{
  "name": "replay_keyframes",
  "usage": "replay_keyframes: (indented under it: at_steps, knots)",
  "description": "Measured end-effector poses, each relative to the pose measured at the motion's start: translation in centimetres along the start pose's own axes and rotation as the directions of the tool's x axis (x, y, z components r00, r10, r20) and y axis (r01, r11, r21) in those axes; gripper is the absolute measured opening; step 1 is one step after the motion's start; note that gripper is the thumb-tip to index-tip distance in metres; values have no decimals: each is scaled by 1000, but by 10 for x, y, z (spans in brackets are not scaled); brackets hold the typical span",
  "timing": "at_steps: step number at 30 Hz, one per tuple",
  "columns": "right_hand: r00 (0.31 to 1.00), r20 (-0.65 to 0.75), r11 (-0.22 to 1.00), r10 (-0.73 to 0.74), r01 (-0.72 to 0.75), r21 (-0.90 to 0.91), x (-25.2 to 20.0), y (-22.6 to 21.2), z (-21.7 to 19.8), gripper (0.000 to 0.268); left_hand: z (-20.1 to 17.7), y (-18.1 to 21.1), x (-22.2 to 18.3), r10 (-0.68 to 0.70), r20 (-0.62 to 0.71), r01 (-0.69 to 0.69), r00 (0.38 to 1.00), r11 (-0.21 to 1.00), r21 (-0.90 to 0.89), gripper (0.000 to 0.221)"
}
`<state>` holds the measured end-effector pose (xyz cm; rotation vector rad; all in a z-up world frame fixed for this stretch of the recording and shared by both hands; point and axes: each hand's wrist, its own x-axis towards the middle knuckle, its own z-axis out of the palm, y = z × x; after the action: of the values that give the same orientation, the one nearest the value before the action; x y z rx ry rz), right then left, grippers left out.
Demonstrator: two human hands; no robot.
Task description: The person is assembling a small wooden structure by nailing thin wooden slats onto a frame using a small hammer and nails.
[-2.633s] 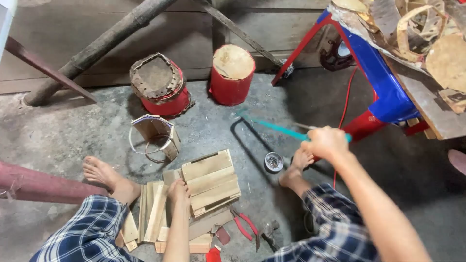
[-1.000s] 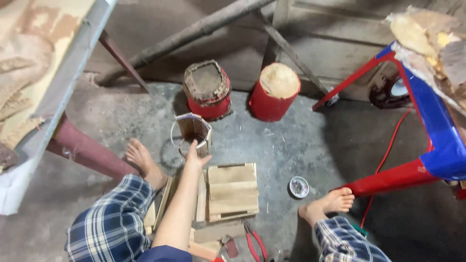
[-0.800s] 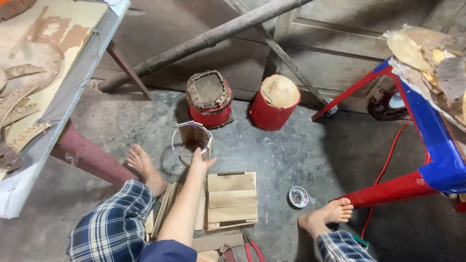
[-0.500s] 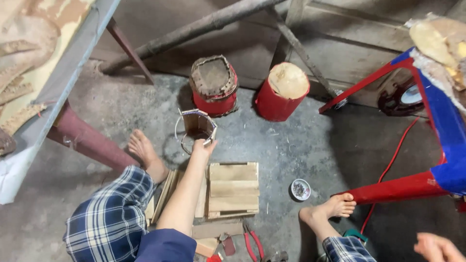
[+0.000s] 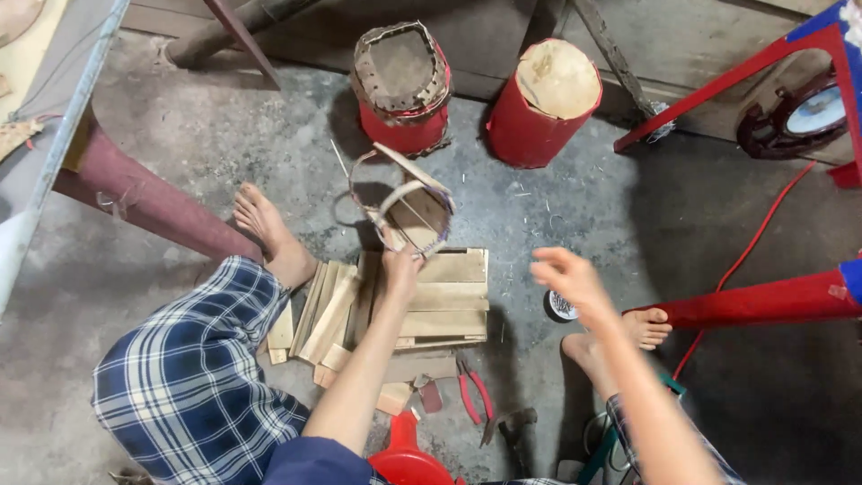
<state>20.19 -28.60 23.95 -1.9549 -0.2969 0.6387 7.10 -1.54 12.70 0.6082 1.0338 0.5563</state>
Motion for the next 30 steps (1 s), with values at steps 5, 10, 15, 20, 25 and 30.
replay_keyframes:
  at_steps: [5, 10, 15, 20, 25, 30]
  knots:
    - [990, 36, 950, 140, -144, 278, -2, 31, 89, 86, 26, 53, -112, 56, 142, -95, 988, 954, 284, 69]
    - [973, 36, 866, 230, -221, 449, -19, 56, 138, 102, -8, -23, -76, 96, 337, -220, 937, 910, 352, 85]
    - [907, -124, 838, 402, -310, 449, 1, 179, 165, 84, -29, -60, -81, 1, 278, -129, 961, 888, 442, 80]
    - [874, -250, 822, 417, -245, 513, -26, 170, 187, 59, -44, -67, -87, 29, 328, -207, 944, 825, 526, 85]
    - [859, -236, 764, 455, -240, 599, -20, 182, 189, 41, -70, -82, -61, -41, 297, -148, 954, 797, 585, 77]
    - [842, -226, 724, 490, -249, 644, -23, 189, 192, 39, -74, -78, -64, -80, 291, -155, 953, 696, 701, 71]
